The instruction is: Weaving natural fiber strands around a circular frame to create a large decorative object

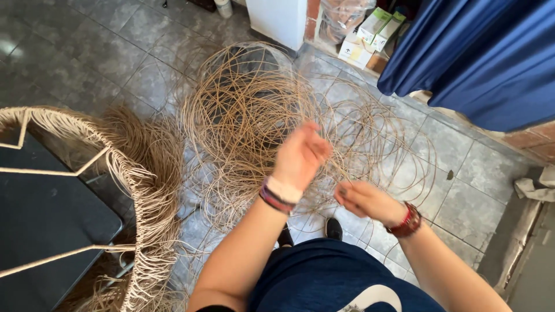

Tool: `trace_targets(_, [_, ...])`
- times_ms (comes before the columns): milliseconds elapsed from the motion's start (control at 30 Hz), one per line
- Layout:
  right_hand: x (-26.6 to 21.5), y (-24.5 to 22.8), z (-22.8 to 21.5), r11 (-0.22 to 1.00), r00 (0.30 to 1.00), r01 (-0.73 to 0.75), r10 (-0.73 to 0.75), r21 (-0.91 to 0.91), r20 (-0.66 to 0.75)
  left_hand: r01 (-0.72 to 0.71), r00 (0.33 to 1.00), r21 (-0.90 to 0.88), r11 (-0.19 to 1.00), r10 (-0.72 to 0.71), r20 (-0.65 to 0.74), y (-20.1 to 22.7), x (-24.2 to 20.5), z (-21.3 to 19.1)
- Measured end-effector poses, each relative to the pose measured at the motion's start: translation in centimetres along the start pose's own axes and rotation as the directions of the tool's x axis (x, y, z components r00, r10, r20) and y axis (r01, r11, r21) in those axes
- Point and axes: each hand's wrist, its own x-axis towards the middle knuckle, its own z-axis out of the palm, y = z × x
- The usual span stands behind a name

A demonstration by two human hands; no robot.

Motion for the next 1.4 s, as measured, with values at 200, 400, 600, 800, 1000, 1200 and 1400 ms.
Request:
trace_targets(200, [-0.2,-2.2,1.1,0.999,0.999,0.017,-0.018,0.033,0.028,-0.219,0.935,0.048,0.974,0.224,-0.276,0.4,-0.2,2.9])
trace_targets(400, [0.0,-2.0,0.3,0.999,1.000,0.018,-0.017,0.039,-0.019,-0.254,0.891,0.241,0.937,0.323,-0.320,1.4,-0.6,2.7])
trace_targets(600, [-1.3,-4.2,0.7,1.000,0.996,0.001,-0.001,-0.004,0.094,-0.332,0.876,0.414,0.848,0.440,-0.199,2.6,-1.4,3.1])
trace_targets(800, [-0.1,-6.3,1.5,0.992,0.969,0.065,-0.088,0.105,0.230,-0.368,0.930,0.496,0.786,0.315,0.190,0.8,-3.4,6.0])
trace_targets(1000, [0.0,-4.3,0.3,0.984,0.963,0.002,-0.050,0.178,0.265,-0.363,0.931,0.551,0.751,0.270,0.245,0.3,-4.2,8.0])
trace_targets(1200, [-3.3,-3.7,-3.6,0.986,0.999,-0.019,0.013,-0.168,-0.033,-0.420,0.874,0.412,0.809,0.483,-0.056,2.9,-2.3,7.3])
trace_targets(1400, [-9.4,-5.8,-9.9,0.754,0.971,-0.188,0.046,-0.630,-0.236,-0.508,0.729,-0.098,0.856,0.367,-0.578,5.4,-1.8,0.7])
